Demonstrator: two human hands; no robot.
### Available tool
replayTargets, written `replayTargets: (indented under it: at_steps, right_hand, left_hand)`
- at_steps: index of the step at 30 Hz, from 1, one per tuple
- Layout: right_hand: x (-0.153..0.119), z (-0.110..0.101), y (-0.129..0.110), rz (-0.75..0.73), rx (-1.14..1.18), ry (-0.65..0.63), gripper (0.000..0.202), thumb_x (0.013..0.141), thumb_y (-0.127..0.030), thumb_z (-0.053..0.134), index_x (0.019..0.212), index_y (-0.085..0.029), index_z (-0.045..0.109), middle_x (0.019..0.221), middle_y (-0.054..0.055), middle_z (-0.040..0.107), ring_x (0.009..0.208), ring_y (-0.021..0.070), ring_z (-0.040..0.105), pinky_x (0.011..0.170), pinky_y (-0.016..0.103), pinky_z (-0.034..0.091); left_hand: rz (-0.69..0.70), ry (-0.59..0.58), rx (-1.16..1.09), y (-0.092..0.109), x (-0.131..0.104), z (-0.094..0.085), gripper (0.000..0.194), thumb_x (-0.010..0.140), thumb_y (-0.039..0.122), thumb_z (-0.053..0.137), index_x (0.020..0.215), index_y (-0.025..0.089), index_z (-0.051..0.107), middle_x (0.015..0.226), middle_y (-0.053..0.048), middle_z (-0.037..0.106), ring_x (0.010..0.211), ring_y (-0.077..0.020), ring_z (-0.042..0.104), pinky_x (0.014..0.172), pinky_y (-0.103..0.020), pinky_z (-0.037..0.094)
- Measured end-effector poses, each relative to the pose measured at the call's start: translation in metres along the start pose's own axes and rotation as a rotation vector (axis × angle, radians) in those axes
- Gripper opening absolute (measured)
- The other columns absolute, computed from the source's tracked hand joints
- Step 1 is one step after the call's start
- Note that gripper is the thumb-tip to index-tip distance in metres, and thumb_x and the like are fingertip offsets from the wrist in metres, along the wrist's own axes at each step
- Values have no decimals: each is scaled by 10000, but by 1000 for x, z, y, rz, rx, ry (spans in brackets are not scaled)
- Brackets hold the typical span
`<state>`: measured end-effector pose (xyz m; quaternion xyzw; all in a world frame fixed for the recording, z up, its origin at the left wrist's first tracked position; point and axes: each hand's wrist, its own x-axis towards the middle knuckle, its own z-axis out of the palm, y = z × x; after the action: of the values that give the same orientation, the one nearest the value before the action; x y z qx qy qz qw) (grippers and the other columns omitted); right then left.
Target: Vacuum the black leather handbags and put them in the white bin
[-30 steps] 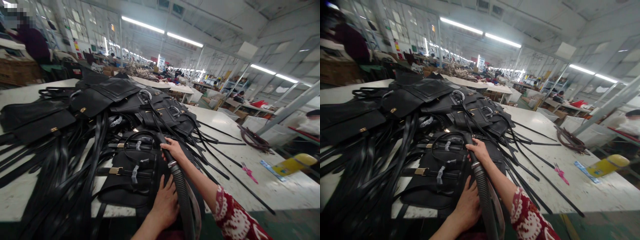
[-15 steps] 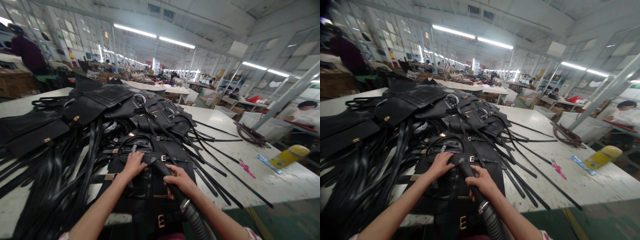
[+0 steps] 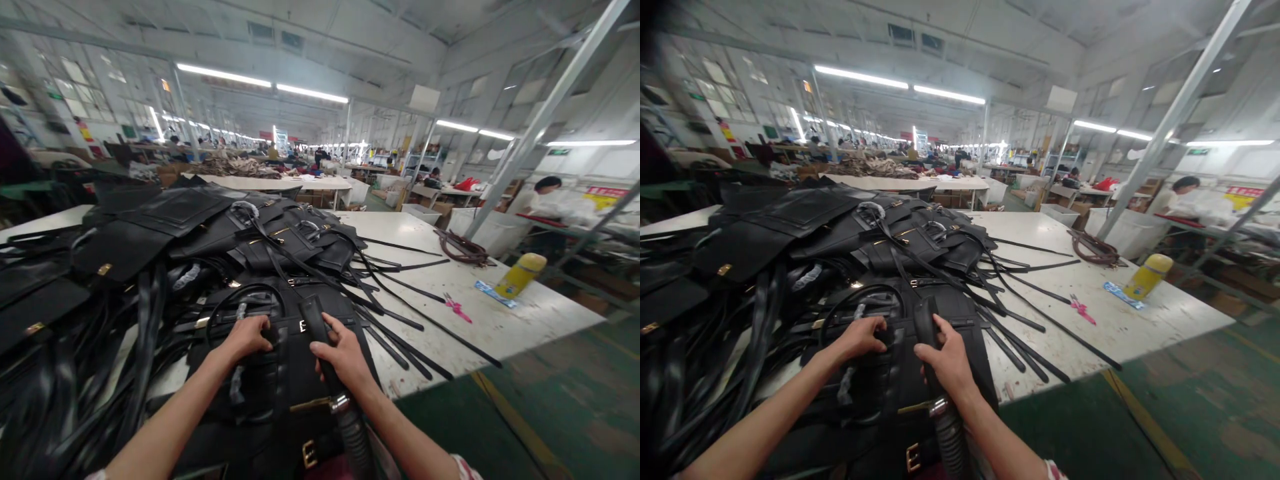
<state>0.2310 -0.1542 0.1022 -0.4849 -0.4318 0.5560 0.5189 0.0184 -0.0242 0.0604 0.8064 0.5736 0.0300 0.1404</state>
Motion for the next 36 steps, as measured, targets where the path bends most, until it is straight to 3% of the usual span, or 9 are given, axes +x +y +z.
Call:
replayTargets:
  at_steps: [4, 7, 12, 15, 18, 22, 25, 28, 36]
  right_hand:
    - [-25, -23, -2, -10, 34, 56, 729, 672, -252, 642, 1300, -136, 289, 621, -19, 573, 350, 99, 496, 313, 200, 422]
    - [-38, -39, -2, -16, 72, 78, 766, 674, -285, 655, 1311, -120, 262, 602, -17, 572, 353, 108, 499, 323, 210, 430]
    - [-62, -64, -18, -85, 114, 170, 728, 685, -311, 661, 1302, -165, 303, 629, -14, 568, 434, 125, 529, 375, 236, 463]
    - [-75, -72, -32, -116, 142, 234, 723, 680, -335, 670, 1296, -192, 319, 700, 11, 587, 482, 138, 543, 393, 246, 464]
    - [-88, -76, -38, -116, 141, 296, 728, 678, -347, 681, 1297, -203, 326, 744, 27, 598, 511, 142, 547, 418, 255, 470]
    - [-107, -78, -28, -61, 114, 338, 760, 676, -361, 692, 1311, -205, 305, 726, 27, 605, 526, 151, 547, 434, 255, 468]
    - [-119, -77, -12, -15, 47, 347, 769, 688, -361, 682, 1322, -199, 277, 648, 5, 586, 482, 140, 525, 427, 249, 457]
    - [-122, -74, 3, 43, -4, 261, 754, 693, -329, 675, 1321, -207, 276, 745, 25, 594, 494, 133, 532, 418, 245, 457]
    - [-95, -43, 34, 269, 55, -232, 641, 667, -231, 678, 1249, -174, 415, 786, 22, 597, 455, 78, 506, 389, 177, 417]
  left_hand:
    - [7, -58, -21, 9, -2, -2, 150, 535, 243, 644, 682, 218, 631, 649, 17, 617, 688, -183, 581, 605, -249, 382]
    - [51, 21, -14, 23, -11, -34, 89, 601, 215, 596, 680, 225, 633, 712, 19, 619, 733, -163, 574, 643, -239, 383]
    - [184, 634, 235, 56, -42, -141, 194, 779, 326, 449, 806, 218, 608, 880, -18, 553, 836, -184, 502, 766, -297, 354]
    - [325, 892, 434, 71, -64, -167, 317, 850, 338, 344, 780, 169, 604, 851, -29, 521, 829, -170, 465, 818, -342, 326]
    - [459, 803, 494, 73, -83, -120, 338, 857, 207, 287, 698, 160, 582, 790, -28, 516, 779, -155, 452, 786, -350, 326]
    - [453, 549, 324, 56, -100, 9, 257, 793, 97, 349, 694, 185, 570, 765, -45, 552, 717, -169, 471, 670, -309, 368]
    - [347, 535, 79, 43, -111, 80, 253, 790, 75, 350, 804, 184, 578, 820, -57, 572, 796, -172, 502, 709, -286, 405]
    - [192, 577, -129, 40, -119, 104, 201, 825, 163, 378, 906, 190, 560, 856, -59, 571, 856, -177, 514, 773, -291, 413]
    - [-41, 516, -498, 45, -126, 102, 268, 793, 311, 437, 999, 188, 557, 818, -43, 613, 790, -180, 579, 754, -297, 435]
